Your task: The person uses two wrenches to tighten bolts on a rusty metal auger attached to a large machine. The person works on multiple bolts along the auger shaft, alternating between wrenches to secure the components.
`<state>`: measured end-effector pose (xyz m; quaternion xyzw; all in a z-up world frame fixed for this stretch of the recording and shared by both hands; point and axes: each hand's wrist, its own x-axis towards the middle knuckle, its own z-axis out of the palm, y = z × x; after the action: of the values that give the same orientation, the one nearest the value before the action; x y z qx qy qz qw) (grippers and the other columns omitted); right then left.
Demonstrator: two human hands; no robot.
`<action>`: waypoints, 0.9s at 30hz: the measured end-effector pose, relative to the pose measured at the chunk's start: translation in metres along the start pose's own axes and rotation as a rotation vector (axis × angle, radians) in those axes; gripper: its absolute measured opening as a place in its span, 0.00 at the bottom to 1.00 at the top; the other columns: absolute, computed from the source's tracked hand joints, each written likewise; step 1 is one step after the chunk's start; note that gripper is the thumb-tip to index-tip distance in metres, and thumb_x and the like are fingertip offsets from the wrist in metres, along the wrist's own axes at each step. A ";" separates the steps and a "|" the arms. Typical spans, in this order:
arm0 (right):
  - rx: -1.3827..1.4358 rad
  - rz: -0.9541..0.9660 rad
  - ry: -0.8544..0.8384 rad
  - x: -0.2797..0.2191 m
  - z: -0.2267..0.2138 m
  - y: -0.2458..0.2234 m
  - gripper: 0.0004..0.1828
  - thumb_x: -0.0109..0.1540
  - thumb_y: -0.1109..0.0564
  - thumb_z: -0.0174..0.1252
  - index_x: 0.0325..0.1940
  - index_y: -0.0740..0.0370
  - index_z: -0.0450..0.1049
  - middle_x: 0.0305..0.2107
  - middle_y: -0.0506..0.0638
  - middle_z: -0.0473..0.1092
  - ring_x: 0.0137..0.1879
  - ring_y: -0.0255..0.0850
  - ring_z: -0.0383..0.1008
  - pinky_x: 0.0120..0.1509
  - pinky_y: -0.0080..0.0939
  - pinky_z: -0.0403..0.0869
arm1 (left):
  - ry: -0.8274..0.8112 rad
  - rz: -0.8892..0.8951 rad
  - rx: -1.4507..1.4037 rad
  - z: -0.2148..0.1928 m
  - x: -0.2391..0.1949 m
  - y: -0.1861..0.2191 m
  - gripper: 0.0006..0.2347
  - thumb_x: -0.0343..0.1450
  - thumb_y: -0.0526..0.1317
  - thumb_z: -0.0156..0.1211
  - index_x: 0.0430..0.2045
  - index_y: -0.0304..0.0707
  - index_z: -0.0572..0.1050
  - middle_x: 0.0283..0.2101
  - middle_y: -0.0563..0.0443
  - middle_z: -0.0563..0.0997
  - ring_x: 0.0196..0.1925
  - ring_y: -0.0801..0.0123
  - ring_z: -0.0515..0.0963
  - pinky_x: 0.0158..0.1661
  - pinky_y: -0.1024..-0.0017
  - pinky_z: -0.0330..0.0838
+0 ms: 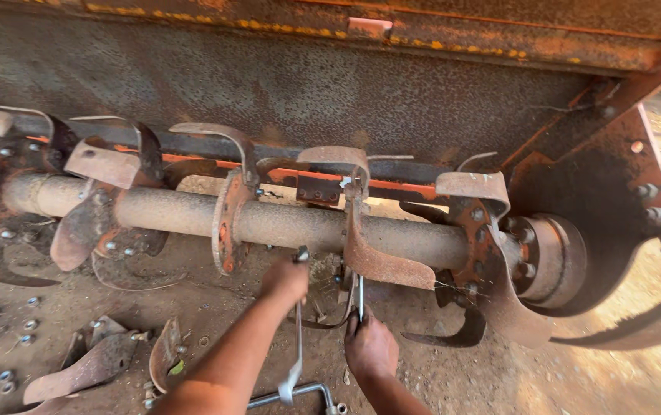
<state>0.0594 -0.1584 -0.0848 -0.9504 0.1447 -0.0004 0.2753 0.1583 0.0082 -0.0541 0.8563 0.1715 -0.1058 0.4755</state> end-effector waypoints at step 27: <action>-0.016 -0.029 0.035 0.006 0.008 0.008 0.16 0.67 0.43 0.47 0.52 0.49 0.73 0.39 0.62 0.78 0.49 0.62 0.78 0.55 0.61 0.75 | 0.079 0.278 0.187 0.031 -0.044 0.000 0.19 0.75 0.55 0.45 0.60 0.59 0.69 0.46 0.38 0.83 0.48 0.45 0.83 0.50 0.51 0.76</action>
<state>0.0638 -0.1621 -0.0958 -0.9545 0.1358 -0.0195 0.2649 0.1175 -0.0261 -0.0556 0.9157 0.0595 -0.0207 0.3968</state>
